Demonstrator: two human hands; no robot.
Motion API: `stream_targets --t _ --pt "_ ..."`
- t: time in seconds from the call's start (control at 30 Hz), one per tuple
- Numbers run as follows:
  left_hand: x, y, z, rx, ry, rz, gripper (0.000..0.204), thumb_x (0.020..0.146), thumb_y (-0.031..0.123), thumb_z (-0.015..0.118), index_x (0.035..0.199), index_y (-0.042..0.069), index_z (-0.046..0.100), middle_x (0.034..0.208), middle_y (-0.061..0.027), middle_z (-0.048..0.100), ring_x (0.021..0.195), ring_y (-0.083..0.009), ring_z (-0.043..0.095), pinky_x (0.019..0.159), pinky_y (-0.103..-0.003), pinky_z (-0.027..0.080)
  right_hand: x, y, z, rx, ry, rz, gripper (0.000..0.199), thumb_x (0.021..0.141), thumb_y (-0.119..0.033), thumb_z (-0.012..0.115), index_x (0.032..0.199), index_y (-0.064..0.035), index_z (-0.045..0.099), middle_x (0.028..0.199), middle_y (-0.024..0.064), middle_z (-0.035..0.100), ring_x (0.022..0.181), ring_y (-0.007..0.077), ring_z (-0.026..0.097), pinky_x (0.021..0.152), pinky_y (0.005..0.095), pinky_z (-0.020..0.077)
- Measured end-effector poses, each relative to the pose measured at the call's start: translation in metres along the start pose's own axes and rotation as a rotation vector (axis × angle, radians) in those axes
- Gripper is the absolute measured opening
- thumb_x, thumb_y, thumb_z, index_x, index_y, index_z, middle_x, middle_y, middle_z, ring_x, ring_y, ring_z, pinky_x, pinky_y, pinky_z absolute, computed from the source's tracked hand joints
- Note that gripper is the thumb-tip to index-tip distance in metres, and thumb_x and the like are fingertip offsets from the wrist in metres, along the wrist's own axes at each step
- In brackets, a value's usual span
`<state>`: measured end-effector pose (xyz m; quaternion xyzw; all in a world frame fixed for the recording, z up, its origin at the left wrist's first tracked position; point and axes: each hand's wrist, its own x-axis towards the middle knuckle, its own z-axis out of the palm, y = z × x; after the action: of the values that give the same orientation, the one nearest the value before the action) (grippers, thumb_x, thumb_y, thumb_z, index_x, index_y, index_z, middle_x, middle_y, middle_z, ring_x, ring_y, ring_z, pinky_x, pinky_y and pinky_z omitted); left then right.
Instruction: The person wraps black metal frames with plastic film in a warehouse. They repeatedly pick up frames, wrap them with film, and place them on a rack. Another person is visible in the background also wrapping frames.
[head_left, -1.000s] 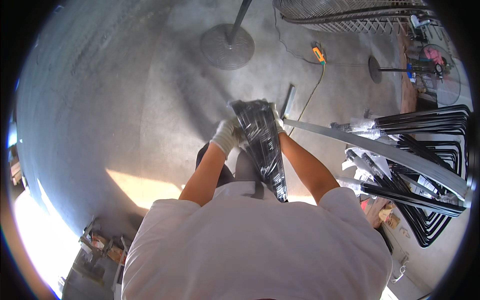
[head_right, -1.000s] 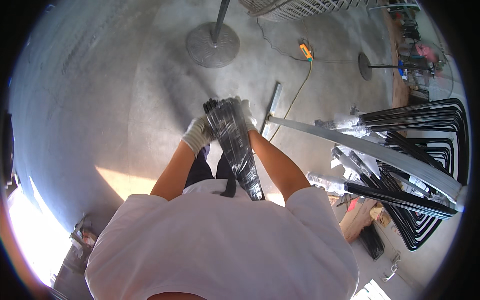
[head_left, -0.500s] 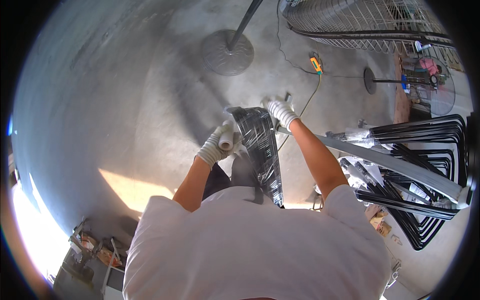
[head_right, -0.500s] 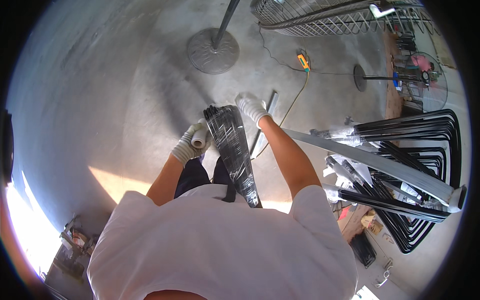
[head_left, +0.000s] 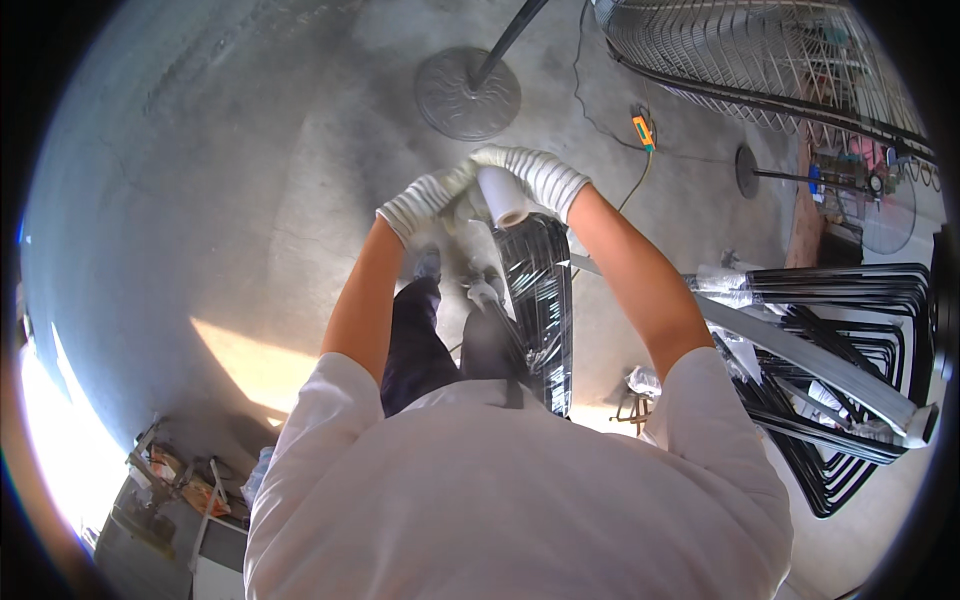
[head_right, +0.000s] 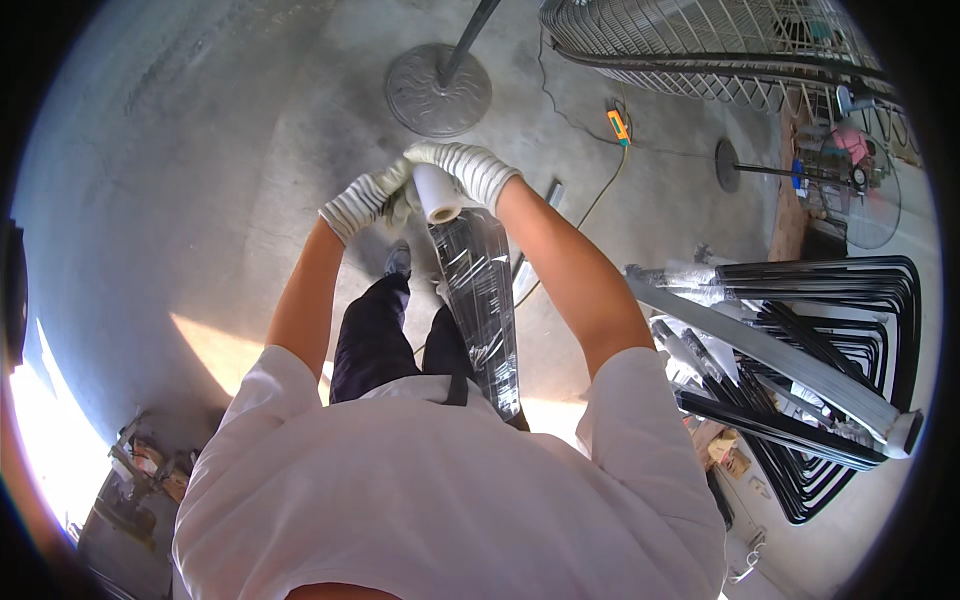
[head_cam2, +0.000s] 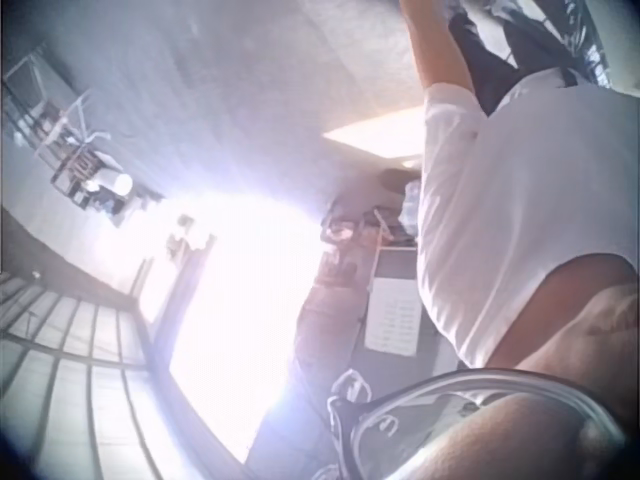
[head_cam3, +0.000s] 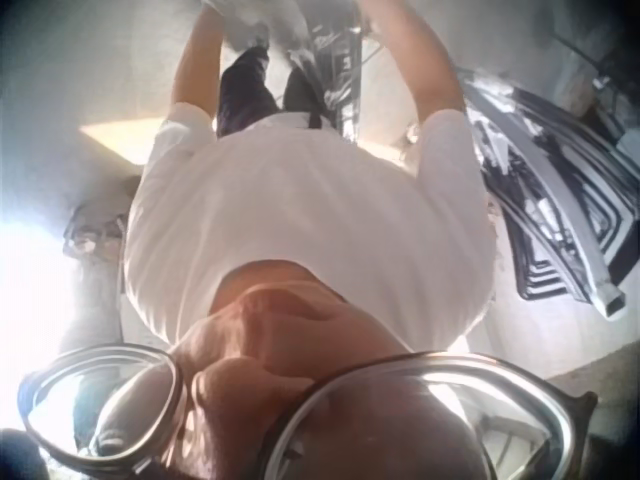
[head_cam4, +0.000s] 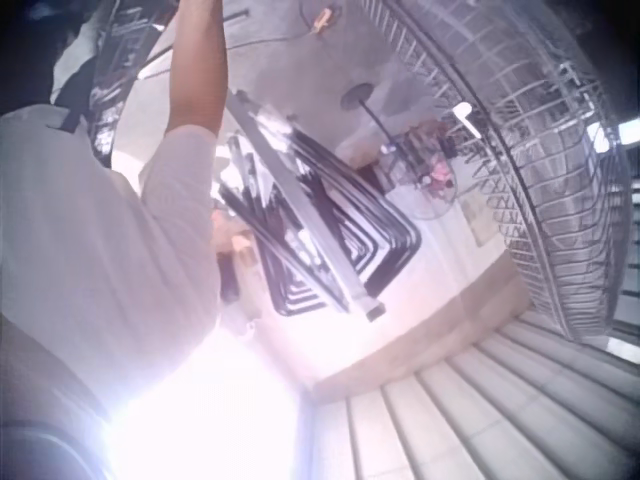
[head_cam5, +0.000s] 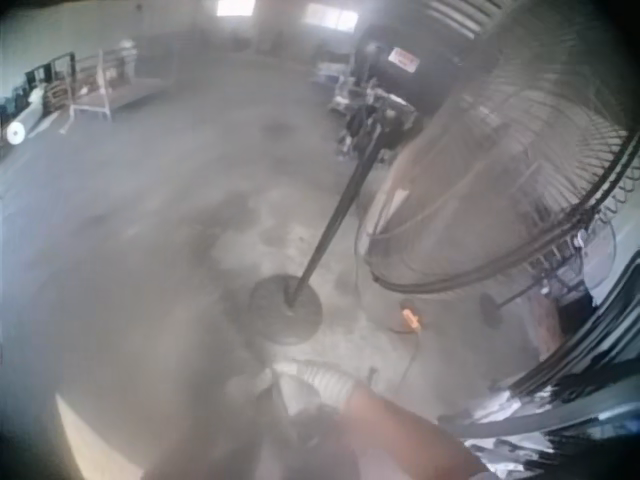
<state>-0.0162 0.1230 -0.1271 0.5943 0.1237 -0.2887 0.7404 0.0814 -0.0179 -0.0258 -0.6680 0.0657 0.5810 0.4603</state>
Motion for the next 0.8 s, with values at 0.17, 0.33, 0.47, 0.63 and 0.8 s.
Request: stream_targets --t 0.17,0.33,0.47,0.63,0.8 --pt "0.101 0.004 0.038 -1.406 0.863 0.282 0.035 0.087 0.035 0.044 0.094 0.004 0.058 0.089 -0.0093 0.060 0.074 -0.0175 0.058 0.067 -0.028 0.048 -0.005 -0.030 0.022 -0.363 0.111 -0.008 0.041 0.062 -0.024 0.073 0.097 -0.0107 0.057 0.092 0.0081 0.058 0.079 0.0208 0.058 0.068 0.0362 0.0486" --pt "0.152 -0.067 0.060 0.156 0.233 -0.004 0.030 0.083 0.032 0.050 0.090 0.005 0.060 0.083 -0.0072 0.060 0.067 -0.0155 0.056 0.063 -0.028 0.047 -0.009 -0.038 0.019 -0.720 0.215 -0.024 0.048 0.065 -0.030 0.068 0.107 -0.0077 0.056 0.103 0.0093 0.059 0.092 0.0252 0.059 0.069 0.0378 0.0511" --pt "0.131 -0.092 0.048 0.480 -0.013 -0.109 0.026 0.081 0.030 0.054 0.087 0.005 0.062 0.078 -0.0054 0.060 0.063 -0.0139 0.055 0.059 -0.028 0.047 0.009 -0.030 -0.027 -0.672 0.175 -0.015 0.072 0.059 -0.043 0.070 0.114 -0.0027 0.047 0.094 0.0130 0.058 0.081 0.0242 0.059 0.067 0.0383 0.0494" --pt "0.129 -0.087 0.050 0.039 -0.382 -0.074 0.021 0.077 0.026 0.060 0.082 0.006 0.064 0.071 -0.0033 0.060 0.056 -0.0119 0.054 0.054 -0.028 0.046 0.017 -0.047 -0.045 -0.679 0.092 0.152 0.055 0.061 -0.040 0.072 0.100 -0.0047 0.054 0.081 0.0091 0.059 0.067 0.0182 0.059 0.057 0.0316 0.0481" --pt "0.144 -0.084 0.059 -0.159 -0.482 -0.064 0.017 0.075 0.024 0.064 0.079 0.007 0.066 0.066 -0.0009 0.060 0.053 -0.0099 0.052 0.052 -0.028 0.045 0.031 -0.016 -0.081 -0.388 0.092 0.237 0.035 0.066 -0.027 0.073 0.088 -0.0088 0.054 0.074 0.0045 0.057 0.061 0.0147 0.056 0.055 0.0302 0.0508"
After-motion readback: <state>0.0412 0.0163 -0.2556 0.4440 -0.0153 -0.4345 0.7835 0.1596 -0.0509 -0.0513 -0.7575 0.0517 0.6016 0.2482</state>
